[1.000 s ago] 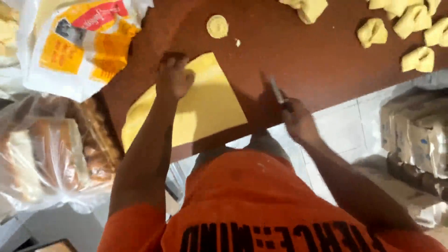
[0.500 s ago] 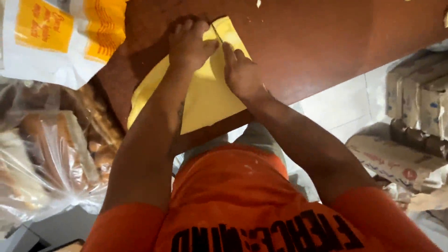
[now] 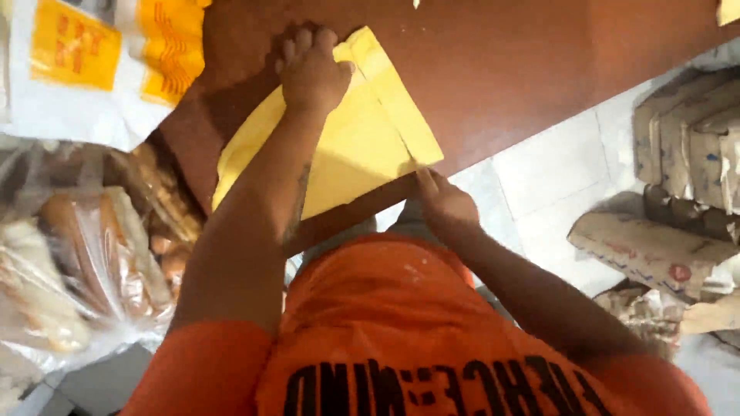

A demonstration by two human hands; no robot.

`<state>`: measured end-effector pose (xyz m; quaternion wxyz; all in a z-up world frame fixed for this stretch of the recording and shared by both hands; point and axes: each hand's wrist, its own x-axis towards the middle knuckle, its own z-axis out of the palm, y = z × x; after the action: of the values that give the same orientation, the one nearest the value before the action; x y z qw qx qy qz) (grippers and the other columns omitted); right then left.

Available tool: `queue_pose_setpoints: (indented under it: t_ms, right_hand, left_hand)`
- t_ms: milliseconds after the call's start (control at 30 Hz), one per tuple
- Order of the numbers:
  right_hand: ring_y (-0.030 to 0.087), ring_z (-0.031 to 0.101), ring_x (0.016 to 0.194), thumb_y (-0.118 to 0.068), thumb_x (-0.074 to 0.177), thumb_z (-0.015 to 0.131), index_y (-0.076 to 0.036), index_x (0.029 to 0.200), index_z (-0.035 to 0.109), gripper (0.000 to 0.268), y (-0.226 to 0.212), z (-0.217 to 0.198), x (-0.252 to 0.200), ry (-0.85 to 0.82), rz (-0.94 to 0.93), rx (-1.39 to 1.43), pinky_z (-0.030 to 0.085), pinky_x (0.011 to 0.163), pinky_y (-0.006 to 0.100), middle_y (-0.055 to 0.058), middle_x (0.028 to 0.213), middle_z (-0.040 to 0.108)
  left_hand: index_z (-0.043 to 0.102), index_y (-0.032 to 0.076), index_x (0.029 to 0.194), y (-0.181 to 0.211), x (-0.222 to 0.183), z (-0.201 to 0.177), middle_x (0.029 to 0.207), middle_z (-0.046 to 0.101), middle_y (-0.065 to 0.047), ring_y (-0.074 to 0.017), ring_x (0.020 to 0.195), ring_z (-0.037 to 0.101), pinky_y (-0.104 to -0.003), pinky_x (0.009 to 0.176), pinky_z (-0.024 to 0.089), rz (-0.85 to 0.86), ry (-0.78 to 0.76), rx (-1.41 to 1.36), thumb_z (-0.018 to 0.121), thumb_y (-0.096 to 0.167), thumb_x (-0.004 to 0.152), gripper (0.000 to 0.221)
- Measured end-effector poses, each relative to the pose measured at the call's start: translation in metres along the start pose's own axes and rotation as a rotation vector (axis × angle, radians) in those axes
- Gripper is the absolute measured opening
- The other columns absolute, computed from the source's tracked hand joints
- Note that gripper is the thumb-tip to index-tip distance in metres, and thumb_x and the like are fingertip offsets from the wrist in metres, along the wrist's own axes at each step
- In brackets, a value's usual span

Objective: Cutting a large sheet of dough into strips and rolling them into small pastry shapes on a bakery table.

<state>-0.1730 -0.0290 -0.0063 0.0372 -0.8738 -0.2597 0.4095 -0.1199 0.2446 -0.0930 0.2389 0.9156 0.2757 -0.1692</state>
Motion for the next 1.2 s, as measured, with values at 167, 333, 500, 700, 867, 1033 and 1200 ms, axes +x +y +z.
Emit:
queue_pose_setpoints:
  t_ms: [167,333,500,700,867,1033,1200]
  right_hand:
    - [0.033,0.068,0.069,-0.004,0.097,0.054,-0.009,0.154,0.047,0.057,0.048,0.079,0.059,0.653,-0.329,-0.162,0.055,0.050,0.043,0.013,0.111,0.073]
    - [0.042,0.065,0.079,-0.008,0.091,0.059,-0.011,0.156,0.034,0.070,0.087,0.095,-0.017,0.294,-0.191,-0.066,0.051,0.050,0.053,0.021,0.103,0.063]
    - [0.039,0.068,0.088,-0.037,0.096,0.050,-0.019,0.151,0.034,0.060,0.128,0.086,-0.107,-0.049,0.047,0.117,0.057,0.064,0.051,0.014,0.109,0.064]
    - [0.048,0.066,0.113,-0.020,0.098,0.065,-0.010,0.149,0.052,0.053,0.233,0.076,-0.107,0.562,0.454,0.519,0.055,0.096,0.059,0.027,0.128,0.068]
    - [0.038,0.068,0.118,-0.037,0.103,0.057,-0.029,0.150,0.052,0.048,0.331,0.061,-0.096,0.415,0.562,0.621,0.054,0.101,0.051,0.017,0.128,0.071]
    - [0.046,0.066,0.118,-0.032,0.104,0.055,-0.024,0.148,0.054,0.044,0.388,-0.002,-0.085,0.426,0.464,0.608,0.052,0.102,0.058,0.025,0.124,0.071]
    - [0.044,0.068,0.116,-0.037,0.106,0.052,-0.027,0.150,0.054,0.045,0.453,-0.040,-0.057,0.414,0.493,0.604,0.053,0.099,0.057,0.024,0.119,0.073]
  left_hand:
    - [0.048,0.019,0.149,0.037,-0.008,-0.010,0.140,0.049,-0.014,-0.0398,0.122,0.044,-0.057,0.096,0.038,0.299,-0.041,0.166,0.067,0.034,0.095,0.060]
    - [0.043,0.020,0.153,0.056,-0.003,-0.017,0.154,0.041,-0.009,-0.0372,0.136,0.037,-0.058,0.108,0.033,0.117,-0.113,0.094,0.068,0.031,0.092,0.067]
    - [0.049,0.016,0.142,0.065,0.000,-0.022,0.152,0.043,-0.012,-0.0368,0.139,0.034,-0.060,0.105,0.034,0.103,-0.136,0.078,0.061,0.023,0.083,0.060]
    - [0.064,0.027,0.113,0.157,-0.115,-0.124,0.114,0.070,-0.007,-0.0304,0.119,0.065,-0.045,0.104,0.048,0.747,-0.194,-0.299,0.077,0.026,0.089,0.028]
    - [0.061,0.023,0.117,0.246,-0.118,-0.117,0.118,0.068,-0.009,-0.0312,0.121,0.064,-0.045,0.105,0.048,0.939,-0.242,-0.288,0.075,0.021,0.090,0.031]
    - [0.058,0.019,0.121,0.279,-0.118,-0.136,0.121,0.066,-0.011,-0.0321,0.123,0.063,-0.045,0.106,0.048,0.937,-0.130,-0.325,0.073,0.017,0.091,0.034]
    - [0.056,0.016,0.125,0.292,-0.117,-0.134,0.125,0.063,-0.014,-0.0330,0.125,0.061,-0.046,0.107,0.049,0.893,-0.033,-0.401,0.071,0.012,0.092,0.037]
